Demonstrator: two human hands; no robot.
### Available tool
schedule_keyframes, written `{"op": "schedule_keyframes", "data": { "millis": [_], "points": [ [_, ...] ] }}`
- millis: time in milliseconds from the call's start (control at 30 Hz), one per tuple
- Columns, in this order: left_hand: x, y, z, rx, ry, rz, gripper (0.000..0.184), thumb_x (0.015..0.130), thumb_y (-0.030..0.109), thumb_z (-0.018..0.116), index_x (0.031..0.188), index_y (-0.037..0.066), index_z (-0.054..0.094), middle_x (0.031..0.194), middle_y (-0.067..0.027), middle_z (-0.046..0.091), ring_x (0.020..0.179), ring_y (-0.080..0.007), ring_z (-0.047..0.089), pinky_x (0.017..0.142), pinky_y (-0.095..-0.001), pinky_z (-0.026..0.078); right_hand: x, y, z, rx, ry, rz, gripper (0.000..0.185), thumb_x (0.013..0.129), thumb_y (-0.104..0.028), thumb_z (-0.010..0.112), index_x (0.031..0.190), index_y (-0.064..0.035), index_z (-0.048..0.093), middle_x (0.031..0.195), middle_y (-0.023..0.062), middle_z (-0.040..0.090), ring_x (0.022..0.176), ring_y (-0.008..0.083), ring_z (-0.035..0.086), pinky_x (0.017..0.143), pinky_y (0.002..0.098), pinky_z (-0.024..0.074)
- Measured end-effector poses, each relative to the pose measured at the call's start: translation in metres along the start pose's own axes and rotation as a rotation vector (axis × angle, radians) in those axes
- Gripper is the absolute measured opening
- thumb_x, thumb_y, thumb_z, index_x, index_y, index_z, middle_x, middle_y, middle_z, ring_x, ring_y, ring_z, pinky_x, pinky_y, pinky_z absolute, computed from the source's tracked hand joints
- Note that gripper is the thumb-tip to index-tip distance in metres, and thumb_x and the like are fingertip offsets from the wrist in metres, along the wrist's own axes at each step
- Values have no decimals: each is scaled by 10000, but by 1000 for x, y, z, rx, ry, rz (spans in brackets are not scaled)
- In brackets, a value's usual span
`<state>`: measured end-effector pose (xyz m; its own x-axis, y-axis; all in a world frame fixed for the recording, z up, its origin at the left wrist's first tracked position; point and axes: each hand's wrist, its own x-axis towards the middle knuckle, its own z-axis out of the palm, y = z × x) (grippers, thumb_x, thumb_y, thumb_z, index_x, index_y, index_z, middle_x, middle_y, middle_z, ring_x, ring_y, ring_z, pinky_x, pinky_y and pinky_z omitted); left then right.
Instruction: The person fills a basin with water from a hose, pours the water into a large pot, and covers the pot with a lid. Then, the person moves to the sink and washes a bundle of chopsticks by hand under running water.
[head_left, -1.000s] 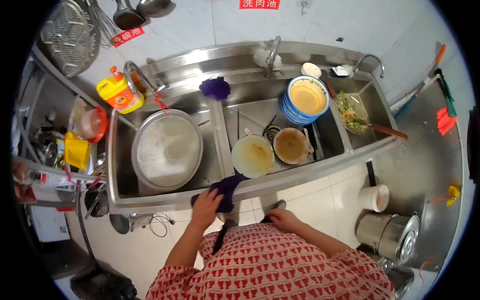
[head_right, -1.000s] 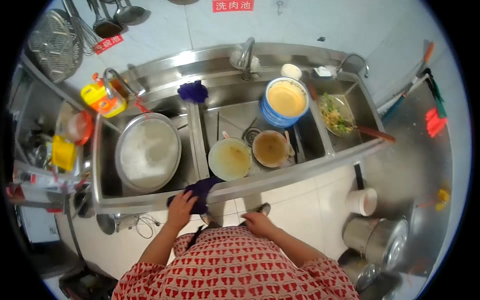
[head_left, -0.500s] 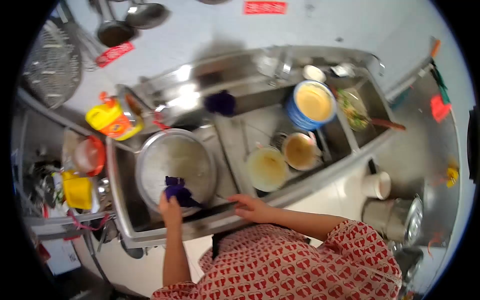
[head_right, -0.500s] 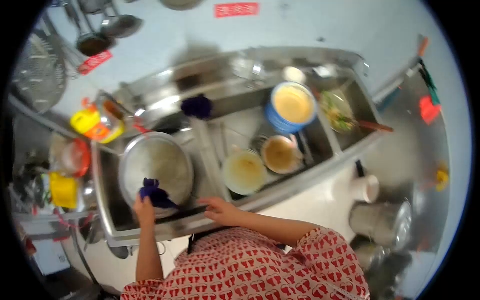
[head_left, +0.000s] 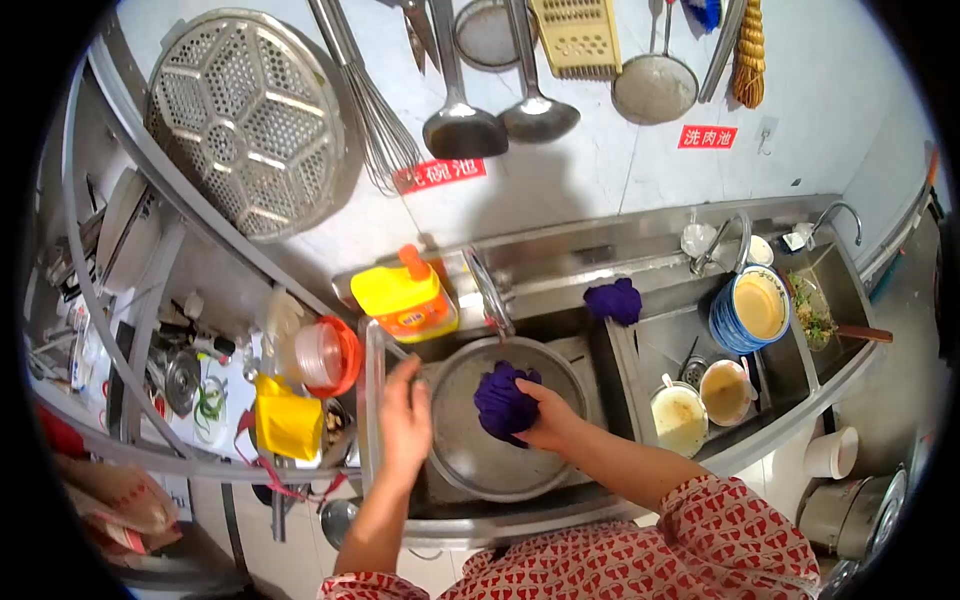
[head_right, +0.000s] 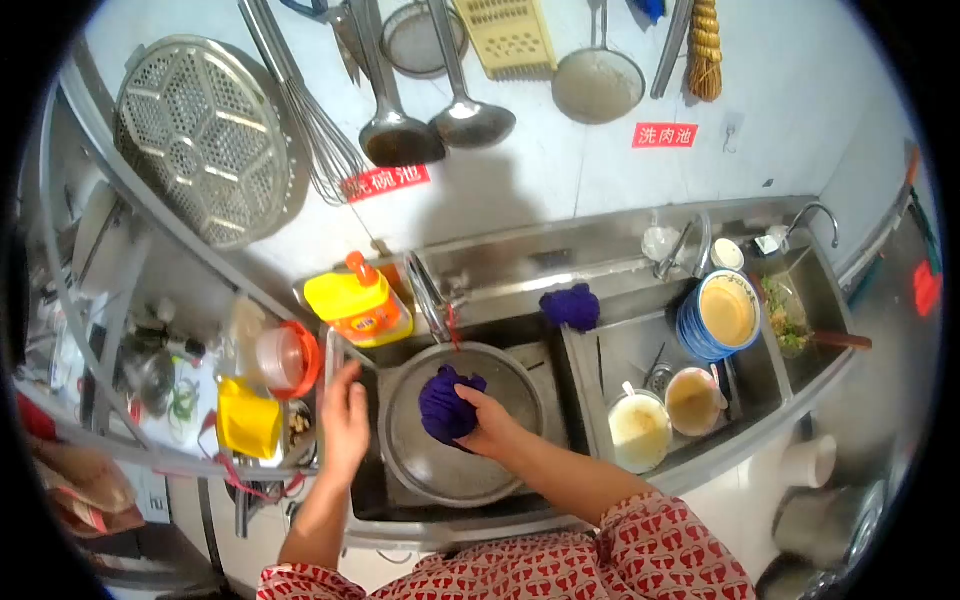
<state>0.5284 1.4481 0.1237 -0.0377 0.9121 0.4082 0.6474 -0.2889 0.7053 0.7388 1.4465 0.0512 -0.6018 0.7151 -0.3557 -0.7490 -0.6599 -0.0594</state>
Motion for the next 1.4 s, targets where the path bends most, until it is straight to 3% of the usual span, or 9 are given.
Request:
{"op": "schedule_keyframes", "data": {
  "millis": [300, 367, 467, 633, 767, 900, 1100, 1267, 1400],
  "points": [
    [222, -61, 18, 185, -249, 61, 417, 953, 287, 350, 1140, -43, 522, 1163, -235, 521, 1095, -345, 490, 969, -378, 356, 117, -22, 90, 94, -227, -267, 426, 911, -322, 413, 1202, -13, 455, 1165, 141, 563, 1061, 302, 556, 973, 458, 404],
    [244, -118, 57, 293, -164, 504, 358, 948, 214, 351, 1171, -6, 523, 1192, -192, 525, 1109, -289, 494, 959, -372, 378, 121, -20, 80, 117, -224, -299, 384, 904, -324, 454, 1149, -31, 501, 1075, 124, 609, 980, 247, 599, 913, 403, 459],
    [206, -53, 40, -260, 73, 311, 326, 957, 185, 362, 1160, -29, 502, 1146, -149, 547, 1063, -250, 513, 929, -349, 403, 101, 0, 74, 122, -82, -205, 343, 916, -332, 462, 1084, -46, 553, 977, 97, 647, 877, 217, 633, 805, 351, 513],
    [80, -56, 44, -343, 57, 253, 327, 962, 183, 348, 1119, -50, 515, 1113, -168, 551, 1031, -260, 516, 926, -347, 381, 53, 21, 47, 8, 94, -184, 396, 917, -375, 459, 1122, -49, 551, 1061, 85, 620, 916, 188, 615, 829, 318, 483],
    [2, -57, 68, -204, -185, 41, 262, 938, 120, 396, 1085, -60, 516, 1044, -150, 550, 1003, -246, 521, 880, -347, 407, 11, 15, -23, -1429, 263, -18, 473, 893, -444, 456, 1035, -5, 559, 970, 142, 608, 821, 223, 576, 680, 364, 430],
    [-41, -64, 86, -215, -259, -97, 202, 914, 48, 409, 1049, -44, 528, 1020, -136, 548, 922, -224, 552, 825, -320, 445, -80, -34, -76, -1494, 559, -438, 366, 891, -261, 492, 1197, -61, 519, 1127, 150, 570, 1028, 267, 557, 898, 368, 432],
    [-105, -45, 103, -142, -238, -353, 175, 916, 33, 395, 999, -34, 534, 935, -113, 568, 832, -180, 564, 756, -282, 476, -206, -193, -221, -1704, 1189, -904, 237, 831, -110, 518, 1041, -72, 623, 928, 128, 642, 826, 250, 618, 728, 340, 483],
    [-165, 3, 139, -200, -202, -515, 153, 901, 22, 416, 953, -40, 546, 875, -112, 585, 741, -176, 568, 701, -272, 482, -190, -275, -280, -1829, 1149, -588, 243, 816, -203, 524, 925, -27, 651, 899, 167, 645, 875, 319, 609, 772, 413, 470],
    [-182, 52, 170, -112, -308, -501, 160, 912, 35, 402, 947, -37, 540, 833, -115, 594, 741, -174, 586, 686, -280, 493, -157, -309, -322, -1965, 1400, 45, 373, 826, -401, 516, 947, -81, 665, 995, 135, 643, 933, 278, 613, 788, 398, 484]
  ]
}}
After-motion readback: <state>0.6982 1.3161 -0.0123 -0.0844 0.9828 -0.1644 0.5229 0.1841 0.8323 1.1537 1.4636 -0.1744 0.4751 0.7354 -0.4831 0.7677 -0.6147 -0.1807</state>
